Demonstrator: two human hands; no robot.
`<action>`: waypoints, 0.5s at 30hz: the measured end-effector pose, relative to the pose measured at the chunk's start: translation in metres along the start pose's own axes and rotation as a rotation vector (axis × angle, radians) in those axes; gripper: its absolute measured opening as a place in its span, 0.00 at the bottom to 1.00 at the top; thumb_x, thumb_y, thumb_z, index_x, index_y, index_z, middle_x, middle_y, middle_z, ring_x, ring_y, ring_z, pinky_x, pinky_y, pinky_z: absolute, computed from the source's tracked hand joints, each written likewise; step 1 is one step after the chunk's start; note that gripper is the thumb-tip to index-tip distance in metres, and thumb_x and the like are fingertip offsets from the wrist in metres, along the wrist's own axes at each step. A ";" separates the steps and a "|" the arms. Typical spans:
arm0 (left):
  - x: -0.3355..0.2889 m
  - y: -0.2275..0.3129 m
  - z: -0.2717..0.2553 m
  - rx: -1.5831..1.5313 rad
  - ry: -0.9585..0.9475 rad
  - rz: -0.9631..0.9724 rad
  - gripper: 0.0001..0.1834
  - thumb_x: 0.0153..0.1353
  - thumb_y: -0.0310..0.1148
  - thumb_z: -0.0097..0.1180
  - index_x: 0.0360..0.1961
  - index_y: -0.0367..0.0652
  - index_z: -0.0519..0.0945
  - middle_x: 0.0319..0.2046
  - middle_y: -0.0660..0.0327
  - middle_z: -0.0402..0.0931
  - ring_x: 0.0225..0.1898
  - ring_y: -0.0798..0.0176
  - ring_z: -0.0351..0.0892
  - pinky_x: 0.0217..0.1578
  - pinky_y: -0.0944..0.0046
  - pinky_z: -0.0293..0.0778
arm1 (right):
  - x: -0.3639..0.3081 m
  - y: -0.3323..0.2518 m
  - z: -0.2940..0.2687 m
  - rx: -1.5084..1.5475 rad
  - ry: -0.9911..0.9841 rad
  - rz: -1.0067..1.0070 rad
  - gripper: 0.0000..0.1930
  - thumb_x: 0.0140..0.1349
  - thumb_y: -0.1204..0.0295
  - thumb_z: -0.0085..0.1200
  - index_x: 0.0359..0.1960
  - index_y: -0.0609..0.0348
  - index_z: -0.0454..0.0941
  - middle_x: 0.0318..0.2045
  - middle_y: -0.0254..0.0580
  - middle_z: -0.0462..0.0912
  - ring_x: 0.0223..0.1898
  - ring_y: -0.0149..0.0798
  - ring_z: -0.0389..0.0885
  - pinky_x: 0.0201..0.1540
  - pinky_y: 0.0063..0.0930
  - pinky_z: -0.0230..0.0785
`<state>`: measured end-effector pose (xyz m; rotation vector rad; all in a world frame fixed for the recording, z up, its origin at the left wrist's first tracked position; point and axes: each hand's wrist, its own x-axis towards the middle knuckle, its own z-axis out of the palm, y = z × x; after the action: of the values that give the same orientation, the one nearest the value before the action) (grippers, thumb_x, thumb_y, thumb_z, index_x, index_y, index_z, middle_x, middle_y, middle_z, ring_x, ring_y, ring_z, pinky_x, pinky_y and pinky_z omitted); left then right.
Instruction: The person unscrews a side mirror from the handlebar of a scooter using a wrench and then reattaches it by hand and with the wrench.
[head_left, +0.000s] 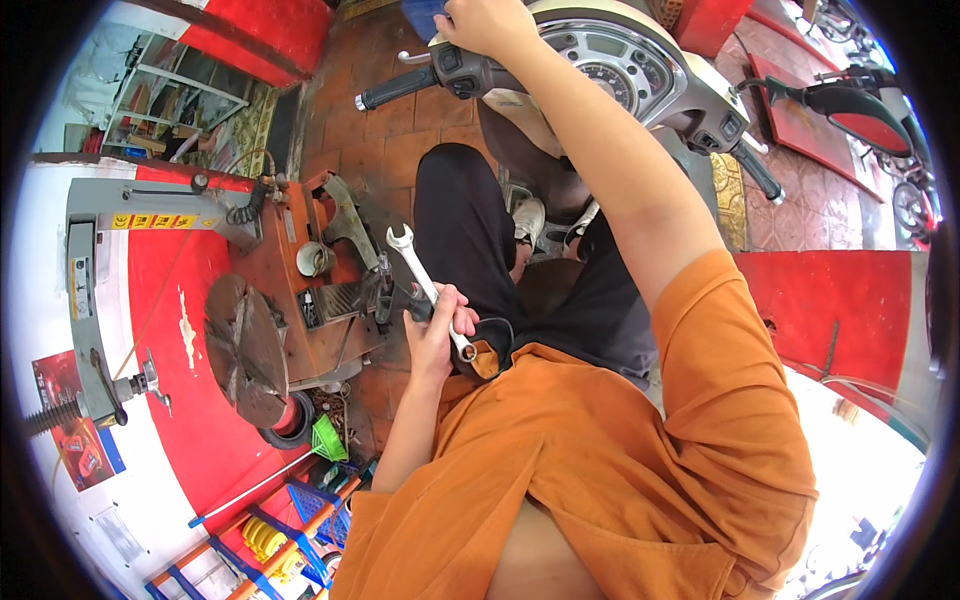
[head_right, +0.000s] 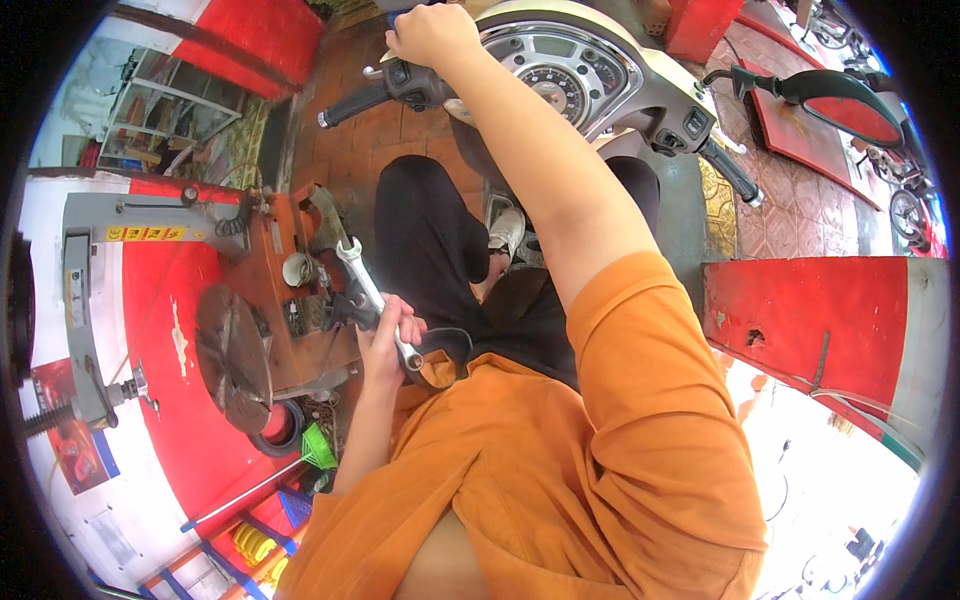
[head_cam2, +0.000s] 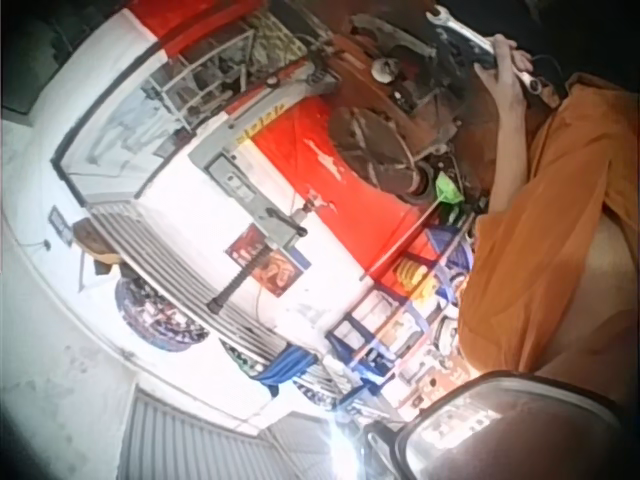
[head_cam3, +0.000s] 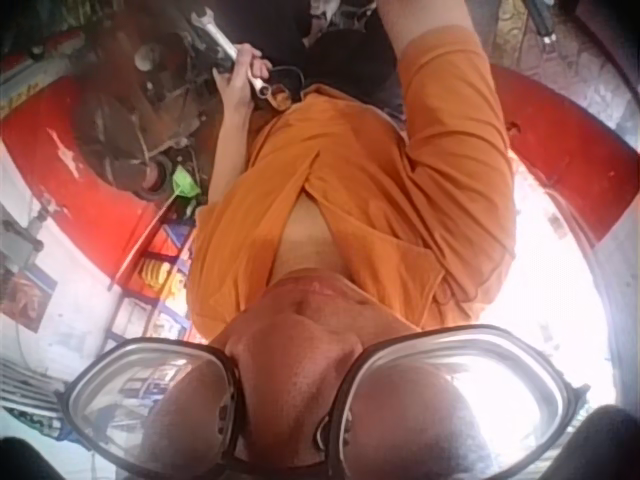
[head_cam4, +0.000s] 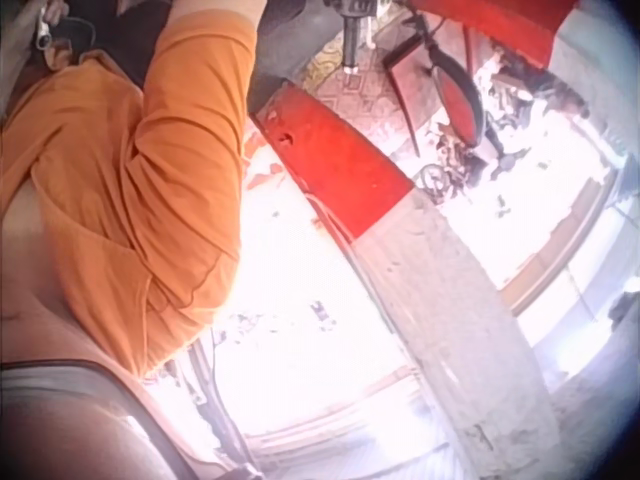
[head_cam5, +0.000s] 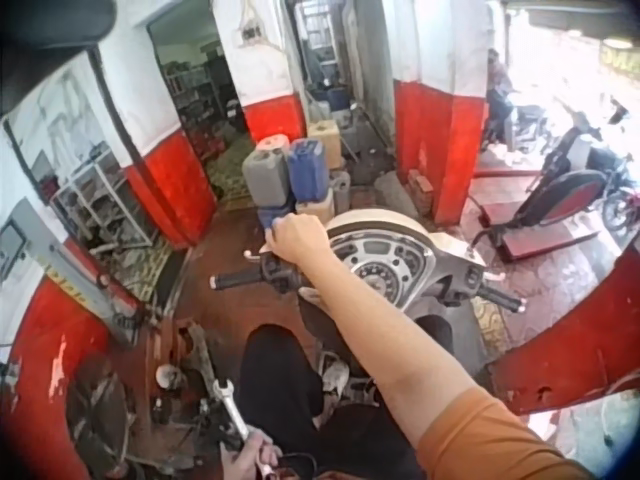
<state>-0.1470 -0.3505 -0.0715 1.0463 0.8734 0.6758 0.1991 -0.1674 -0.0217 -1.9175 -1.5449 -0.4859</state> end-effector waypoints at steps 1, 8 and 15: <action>0.002 0.000 -0.001 0.003 -0.004 0.001 0.12 0.70 0.36 0.51 0.30 0.40 0.73 0.14 0.66 0.66 0.16 0.69 0.68 0.29 0.63 0.73 | 0.001 0.000 0.000 -0.002 0.004 0.003 0.20 0.60 0.57 0.50 0.19 0.58 0.82 0.20 0.50 0.82 0.25 0.51 0.84 0.32 0.45 0.77; 0.001 0.000 -0.004 -0.082 -0.014 -0.018 0.10 0.69 0.30 0.52 0.30 0.37 0.74 0.14 0.64 0.69 0.16 0.69 0.70 0.28 0.63 0.75 | 0.001 -0.001 -0.001 0.002 -0.037 0.022 0.20 0.59 0.58 0.50 0.19 0.59 0.83 0.21 0.50 0.83 0.25 0.51 0.84 0.33 0.45 0.78; -0.004 0.000 -0.003 -0.074 -0.033 -0.009 0.10 0.69 0.29 0.50 0.29 0.38 0.73 0.15 0.64 0.68 0.16 0.70 0.69 0.29 0.63 0.75 | 0.003 -0.004 -0.006 0.014 -0.080 0.051 0.20 0.59 0.57 0.49 0.20 0.59 0.84 0.22 0.52 0.83 0.27 0.51 0.85 0.34 0.45 0.78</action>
<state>-0.1516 -0.3524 -0.0713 0.9838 0.8180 0.6765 0.1969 -0.1687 -0.0147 -1.9823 -1.5408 -0.3802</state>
